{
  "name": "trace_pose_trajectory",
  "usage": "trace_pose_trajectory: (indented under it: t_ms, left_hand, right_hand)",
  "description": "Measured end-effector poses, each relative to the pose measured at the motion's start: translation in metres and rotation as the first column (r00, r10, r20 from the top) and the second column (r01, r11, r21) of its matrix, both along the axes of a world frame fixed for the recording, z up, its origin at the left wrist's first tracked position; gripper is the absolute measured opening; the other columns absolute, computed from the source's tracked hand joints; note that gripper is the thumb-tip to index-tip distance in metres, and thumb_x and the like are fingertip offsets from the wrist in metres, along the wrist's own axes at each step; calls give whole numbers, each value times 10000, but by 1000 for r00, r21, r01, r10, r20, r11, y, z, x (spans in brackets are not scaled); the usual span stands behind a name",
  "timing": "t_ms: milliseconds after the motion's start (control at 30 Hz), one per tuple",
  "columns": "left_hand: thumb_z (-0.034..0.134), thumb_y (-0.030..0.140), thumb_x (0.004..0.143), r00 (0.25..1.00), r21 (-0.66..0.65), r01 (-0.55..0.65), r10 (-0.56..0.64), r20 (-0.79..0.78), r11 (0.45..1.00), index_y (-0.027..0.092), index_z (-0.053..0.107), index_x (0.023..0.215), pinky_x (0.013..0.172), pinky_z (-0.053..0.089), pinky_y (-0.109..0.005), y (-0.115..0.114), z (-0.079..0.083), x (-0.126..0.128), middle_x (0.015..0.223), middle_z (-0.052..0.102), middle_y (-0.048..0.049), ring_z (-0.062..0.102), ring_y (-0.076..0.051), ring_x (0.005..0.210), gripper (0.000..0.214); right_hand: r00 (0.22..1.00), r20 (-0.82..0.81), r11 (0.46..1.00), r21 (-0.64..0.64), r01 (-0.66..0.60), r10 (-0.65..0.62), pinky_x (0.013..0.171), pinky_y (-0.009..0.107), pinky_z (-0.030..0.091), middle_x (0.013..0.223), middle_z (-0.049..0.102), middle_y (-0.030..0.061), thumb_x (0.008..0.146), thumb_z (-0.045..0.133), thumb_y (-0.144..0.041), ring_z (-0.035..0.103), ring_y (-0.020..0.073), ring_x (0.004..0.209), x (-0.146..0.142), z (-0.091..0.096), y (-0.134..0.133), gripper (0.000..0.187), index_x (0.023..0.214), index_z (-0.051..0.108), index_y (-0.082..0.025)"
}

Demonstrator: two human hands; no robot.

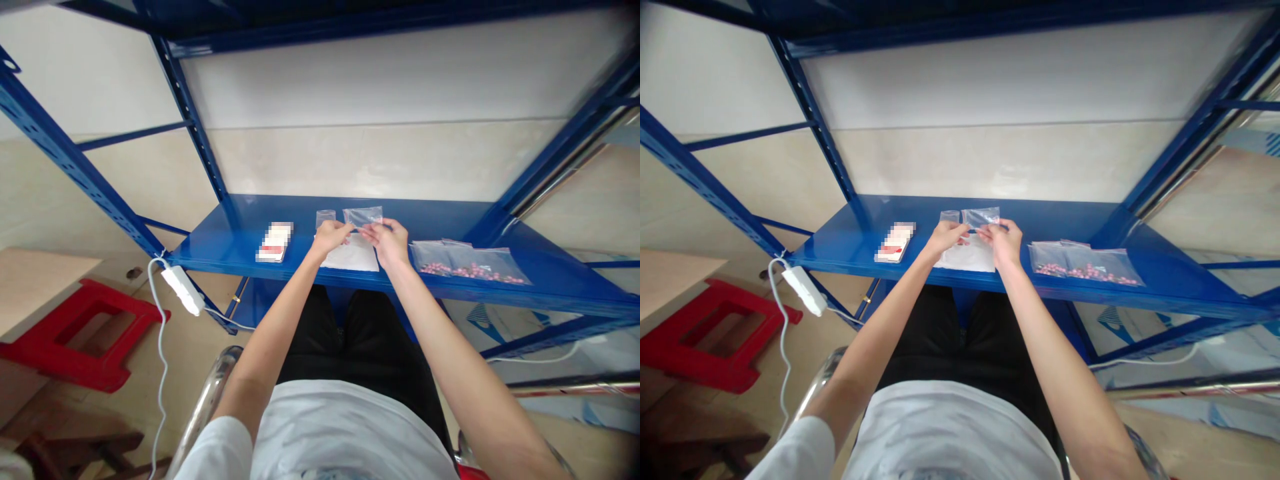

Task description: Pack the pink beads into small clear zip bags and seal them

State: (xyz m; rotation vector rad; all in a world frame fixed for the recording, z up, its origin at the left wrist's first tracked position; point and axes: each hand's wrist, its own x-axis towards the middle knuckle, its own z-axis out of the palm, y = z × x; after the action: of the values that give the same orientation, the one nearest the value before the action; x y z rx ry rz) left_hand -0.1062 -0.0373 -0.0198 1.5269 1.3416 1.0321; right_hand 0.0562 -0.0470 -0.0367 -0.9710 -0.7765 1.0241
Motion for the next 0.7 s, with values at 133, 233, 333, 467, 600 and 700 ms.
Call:
trace_pose_trajectory:
  t_ms: [133, 233, 333, 467, 600, 700]
  left_hand:
    - [809, 225, 861, 969, -56, -11, 24, 245, 998, 146, 721, 896, 680, 547, -241, -4, 9, 2, 880, 811, -80, 737, -148, 713, 124]
    - [797, 176, 841, 966, -61, 6, 10, 257, 998, 147, 723, 928, 632, 476, -198, 1, 19, -11, 893, 809, -64, 732, -124, 712, 118]
    - [755, 168, 846, 992, -63, 32, -24, 124, 997, 146, 751, 910, 603, 427, -192, 16, 28, -24, 856, 803, -60, 728, -123, 720, 67]
    - [727, 159, 852, 996, -52, -84, 83, -24, 995, 132, 763, 956, 591, 430, -211, 50, 33, -29, 785, 780, -57, 710, -147, 707, 114]
    - [696, 133, 878, 978, -13, -202, 201, -58, 979, 126, 694, 1281, 657, 490, -223, 86, 29, -27, 900, 805, -70, 729, -154, 784, 403]
    - [724, 157, 888, 955, 16, -273, 273, -119, 962, 129, 641, 1385, 783, 544, -249, 104, 20, -30, 1054, 818, -109, 758, -176, 926, 505]
  right_hand:
    - [999, -29, 999, -17, -35, 34, 703, 286, 674, 748, 735, -20, 734, 807, -153, 793, 196, 754, -6, 0, -7, 324, 935, 568, -241]
    - [996, 59, 998, -14, -68, 68, 646, 256, 639, 804, 745, -16, 727, 818, -232, 774, 188, 788, 3, 4, 1, 285, 916, 605, -240]
    - [978, 198, 998, -18, -61, 63, 566, 200, 558, 780, 716, -28, 699, 813, -264, 726, 160, 745, 11, 9, 17, 301, 940, 635, -234]
    - [920, 378, 994, -16, -105, 103, 528, 197, 514, 752, 711, -41, 684, 800, -247, 709, 163, 688, 3, 12, 39, 397, 1036, 617, -235]
    - [815, 571, 995, -52, -85, 100, 584, 233, 562, 730, 718, -32, 743, 720, -154, 726, 171, 682, -19, 8, 60, 241, 954, 631, -226]
    - [679, 724, 993, -95, -74, 120, 713, 281, 607, 760, 755, 1, 774, 666, -85, 751, 185, 730, -32, 3, 75, 183, 906, 694, -208]
